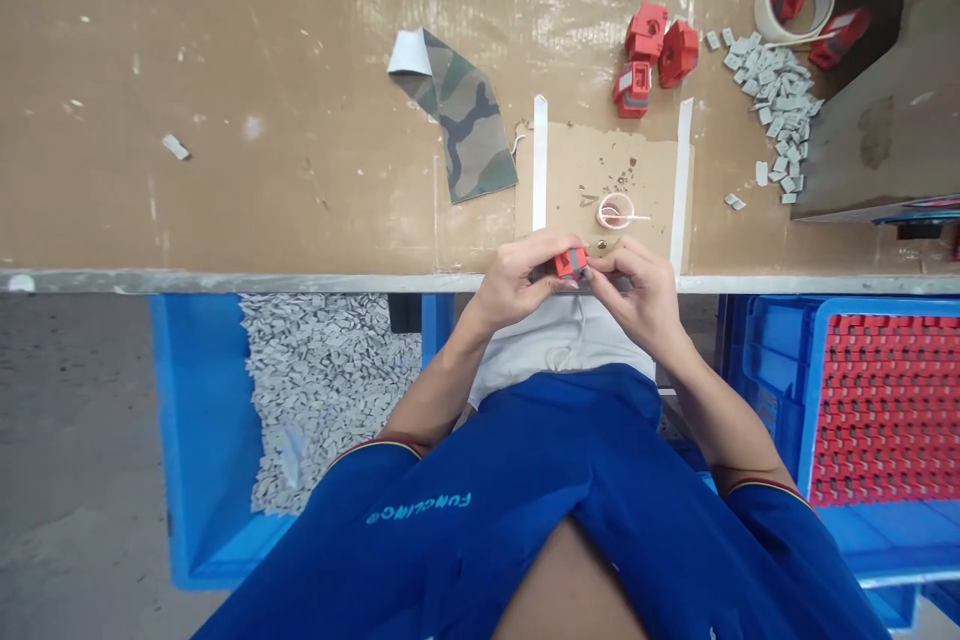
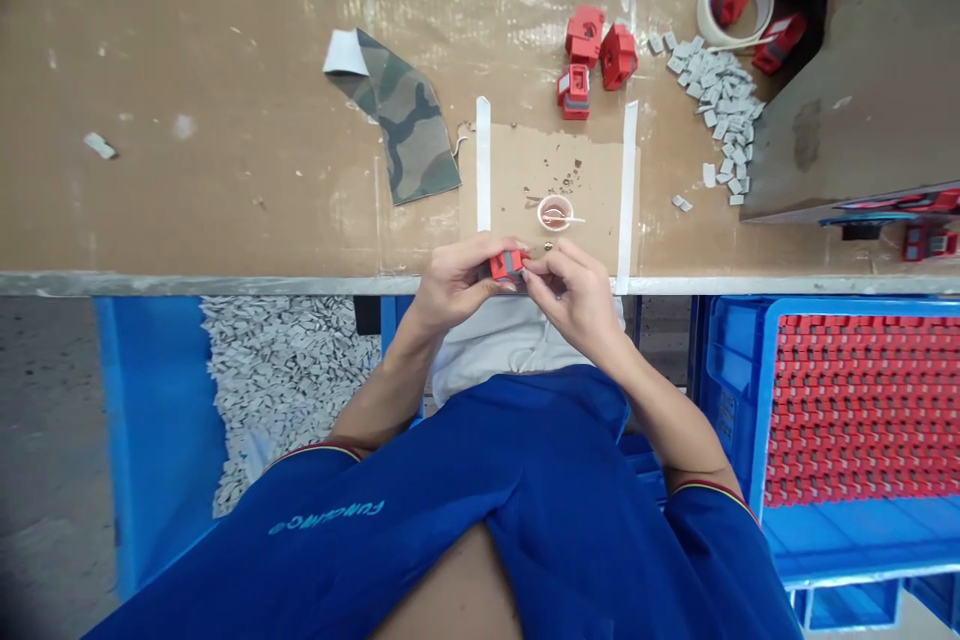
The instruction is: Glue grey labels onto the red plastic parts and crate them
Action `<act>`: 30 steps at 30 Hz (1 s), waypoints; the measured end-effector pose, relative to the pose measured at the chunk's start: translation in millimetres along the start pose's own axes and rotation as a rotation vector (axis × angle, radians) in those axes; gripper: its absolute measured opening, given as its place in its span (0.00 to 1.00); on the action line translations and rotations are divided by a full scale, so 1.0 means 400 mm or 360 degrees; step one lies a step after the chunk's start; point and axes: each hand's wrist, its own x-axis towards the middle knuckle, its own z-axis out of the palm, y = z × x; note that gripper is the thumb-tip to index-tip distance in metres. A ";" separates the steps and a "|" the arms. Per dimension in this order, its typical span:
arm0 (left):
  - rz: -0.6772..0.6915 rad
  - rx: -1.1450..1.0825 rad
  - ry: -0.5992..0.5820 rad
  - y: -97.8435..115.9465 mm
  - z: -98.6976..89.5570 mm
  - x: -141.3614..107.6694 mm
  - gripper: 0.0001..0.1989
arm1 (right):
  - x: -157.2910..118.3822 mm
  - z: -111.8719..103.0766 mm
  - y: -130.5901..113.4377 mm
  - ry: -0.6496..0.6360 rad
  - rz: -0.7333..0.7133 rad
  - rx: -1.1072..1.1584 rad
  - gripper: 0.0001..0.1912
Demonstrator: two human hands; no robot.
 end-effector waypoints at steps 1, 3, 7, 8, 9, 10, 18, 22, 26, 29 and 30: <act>0.0028 0.0015 0.0001 0.000 0.000 0.000 0.18 | -0.002 -0.001 -0.001 0.0004 -0.0015 -0.0011 0.08; 0.0064 0.0027 -0.0007 0.000 0.001 -0.001 0.18 | -0.007 -0.007 -0.005 -0.0008 -0.0060 -0.0041 0.06; -0.0035 -0.0161 -0.0029 -0.002 0.007 -0.007 0.22 | -0.014 -0.031 -0.013 -0.0108 -0.0148 -0.0163 0.05; -0.0084 -0.0244 -0.0039 -0.004 0.008 -0.009 0.23 | -0.013 -0.036 -0.013 -0.0151 -0.0164 -0.0198 0.05; -0.0131 -0.0313 -0.0048 -0.005 0.009 -0.011 0.24 | -0.011 -0.040 -0.012 -0.0194 -0.0177 -0.0231 0.06; -0.0165 -0.0357 -0.0056 -0.007 0.010 -0.013 0.25 | -0.008 -0.042 -0.010 -0.0235 -0.0183 -0.0258 0.06; -0.0216 -0.0313 -0.0073 -0.007 0.001 -0.014 0.22 | 0.015 -0.023 0.000 -0.0373 -0.0093 -0.0277 0.07; -0.0209 -0.0363 -0.0065 -0.004 0.002 -0.012 0.22 | 0.003 -0.016 -0.009 -0.0325 -0.0079 -0.0300 0.07; -0.0230 -0.0526 -0.0072 -0.006 0.006 -0.011 0.22 | -0.005 -0.018 -0.029 -0.0237 -0.0066 -0.0314 0.07; -0.0281 -0.0644 -0.0033 -0.009 0.008 -0.011 0.24 | -0.002 -0.024 -0.048 -0.0236 -0.0010 -0.0201 0.07; -0.0293 -0.0662 -0.0011 -0.009 0.009 -0.011 0.25 | 0.001 -0.026 -0.054 -0.0240 0.0022 -0.0135 0.07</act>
